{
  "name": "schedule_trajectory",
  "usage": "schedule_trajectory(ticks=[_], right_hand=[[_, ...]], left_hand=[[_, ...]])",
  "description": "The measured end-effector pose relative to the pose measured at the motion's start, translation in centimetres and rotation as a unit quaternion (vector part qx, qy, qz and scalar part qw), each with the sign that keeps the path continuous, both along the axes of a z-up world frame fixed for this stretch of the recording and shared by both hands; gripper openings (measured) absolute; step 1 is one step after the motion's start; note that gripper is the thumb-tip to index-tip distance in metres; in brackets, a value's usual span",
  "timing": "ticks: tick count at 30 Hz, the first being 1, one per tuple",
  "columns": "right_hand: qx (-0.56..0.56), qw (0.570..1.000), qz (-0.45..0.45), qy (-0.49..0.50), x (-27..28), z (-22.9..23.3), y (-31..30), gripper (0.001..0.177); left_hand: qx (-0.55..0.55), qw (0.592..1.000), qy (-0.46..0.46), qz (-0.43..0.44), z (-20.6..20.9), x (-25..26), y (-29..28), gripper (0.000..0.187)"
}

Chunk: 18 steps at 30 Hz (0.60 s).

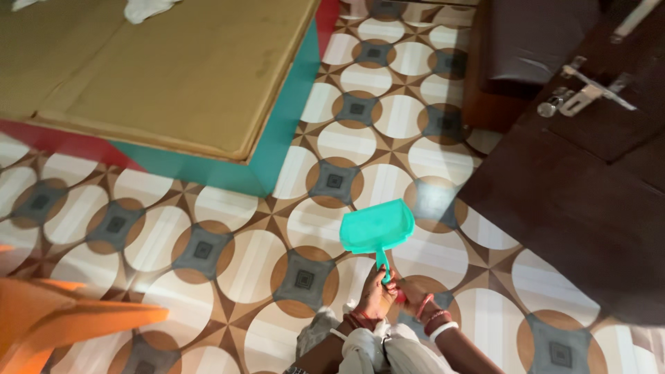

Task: The person sweeps a patterned tiled floor using a red broom and a teal dustpan. They move around a room containing a bed and several plastic chairs, sweeping debris into the dustpan.

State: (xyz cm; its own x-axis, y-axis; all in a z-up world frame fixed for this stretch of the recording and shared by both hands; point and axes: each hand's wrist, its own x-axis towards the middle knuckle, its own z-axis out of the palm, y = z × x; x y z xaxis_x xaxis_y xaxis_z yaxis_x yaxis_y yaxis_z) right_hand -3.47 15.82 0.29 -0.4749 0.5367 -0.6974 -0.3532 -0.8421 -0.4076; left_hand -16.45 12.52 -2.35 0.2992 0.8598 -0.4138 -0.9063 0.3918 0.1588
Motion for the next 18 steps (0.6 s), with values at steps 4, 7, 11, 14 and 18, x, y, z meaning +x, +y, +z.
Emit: schedule_trajectory(ticks=[4,7,11,14,18], right_hand=[[-0.004,0.999,-0.036,-0.022,-0.2,0.8,3.3,0.012],[-0.012,0.994,-0.106,-0.028,-0.6,1.6,4.4,0.013],[0.043,0.99,-0.13,-0.036,-1.5,2.7,6.2,0.011],[0.178,0.976,-0.03,-0.125,-3.0,0.0,5.5,0.007],[0.027,0.996,-0.081,0.004,-6.7,-6.9,6.5,0.01]], left_hand=[[0.05,0.998,0.003,0.033,-0.2,-1.3,0.7,0.004],[0.053,0.998,-0.002,0.023,-0.1,-2.3,1.9,0.005],[0.021,1.0,-0.005,-0.008,0.7,-3.5,4.3,0.009],[0.045,0.999,-0.025,-0.01,0.1,-5.1,4.1,0.005],[0.028,0.999,-0.031,-0.011,0.6,-7.4,5.1,0.009]])
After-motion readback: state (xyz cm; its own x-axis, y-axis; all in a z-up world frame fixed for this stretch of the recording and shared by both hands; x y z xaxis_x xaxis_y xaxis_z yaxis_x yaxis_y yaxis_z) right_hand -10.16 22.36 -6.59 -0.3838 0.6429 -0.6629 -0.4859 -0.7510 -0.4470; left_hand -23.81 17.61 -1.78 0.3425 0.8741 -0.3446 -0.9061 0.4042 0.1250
